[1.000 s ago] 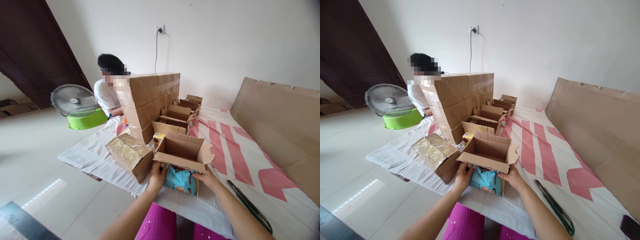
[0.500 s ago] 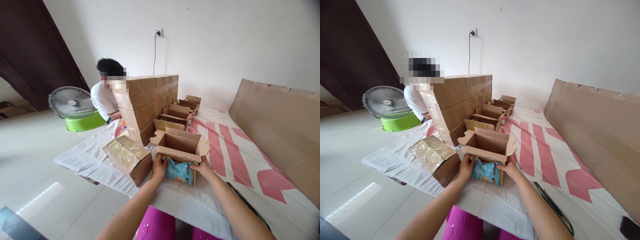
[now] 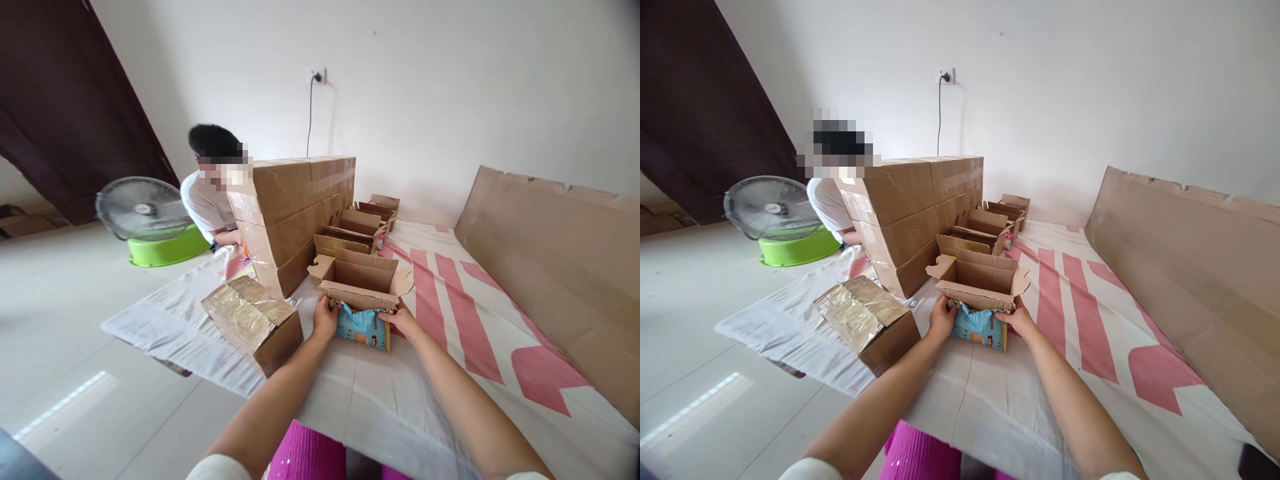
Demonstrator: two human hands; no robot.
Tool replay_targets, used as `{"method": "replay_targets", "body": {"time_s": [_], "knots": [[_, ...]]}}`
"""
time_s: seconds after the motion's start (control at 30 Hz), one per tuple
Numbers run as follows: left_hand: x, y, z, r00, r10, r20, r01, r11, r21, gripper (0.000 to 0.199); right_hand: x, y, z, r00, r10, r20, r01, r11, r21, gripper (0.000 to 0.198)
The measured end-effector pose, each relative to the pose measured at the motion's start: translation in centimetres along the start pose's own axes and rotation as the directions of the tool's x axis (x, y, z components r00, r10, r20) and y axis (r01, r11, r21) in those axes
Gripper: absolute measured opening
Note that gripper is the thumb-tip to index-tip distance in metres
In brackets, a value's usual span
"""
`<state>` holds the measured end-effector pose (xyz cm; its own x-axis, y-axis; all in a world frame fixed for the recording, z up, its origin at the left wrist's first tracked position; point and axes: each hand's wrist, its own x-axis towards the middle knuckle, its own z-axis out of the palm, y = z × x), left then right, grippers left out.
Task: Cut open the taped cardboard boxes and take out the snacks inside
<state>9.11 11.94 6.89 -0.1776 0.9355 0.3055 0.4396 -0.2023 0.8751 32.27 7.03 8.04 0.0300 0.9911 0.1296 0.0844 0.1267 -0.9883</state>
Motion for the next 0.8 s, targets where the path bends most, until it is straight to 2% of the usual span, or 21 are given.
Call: {"method": "replay_targets", "body": {"time_s": [0.3, 0.53, 0.67, 0.8], "knots": [[2.7, -0.1, 3.0, 1.000, -0.023, -0.001, 0.023, 0.998, 0.057, 0.010, 3.1, 0.3, -1.0, 0.996, -0.033, -0.084, 0.030, 0.999, -0.037, 0.056], [3.9, -0.1, 4.4, 0.999, -0.038, 0.002, 0.038, 0.995, 0.093, 0.018, 4.2, 1.6, -1.3, 0.992, -0.034, -0.122, 0.027, 0.998, -0.064, 0.047], [4.7, -0.1, 4.7, 0.999, -0.049, -0.004, 0.049, 0.990, 0.134, 0.022, 4.8, 2.6, -1.0, 0.983, -0.026, -0.180, 0.007, 0.995, -0.103, 0.050], [5.5, -0.4, 3.9, 0.995, -0.086, -0.056, 0.095, 0.978, 0.186, 0.023, 5.8, 3.3, 0.6, 0.973, -0.026, -0.228, -0.012, 0.987, -0.163, 0.047]]}}
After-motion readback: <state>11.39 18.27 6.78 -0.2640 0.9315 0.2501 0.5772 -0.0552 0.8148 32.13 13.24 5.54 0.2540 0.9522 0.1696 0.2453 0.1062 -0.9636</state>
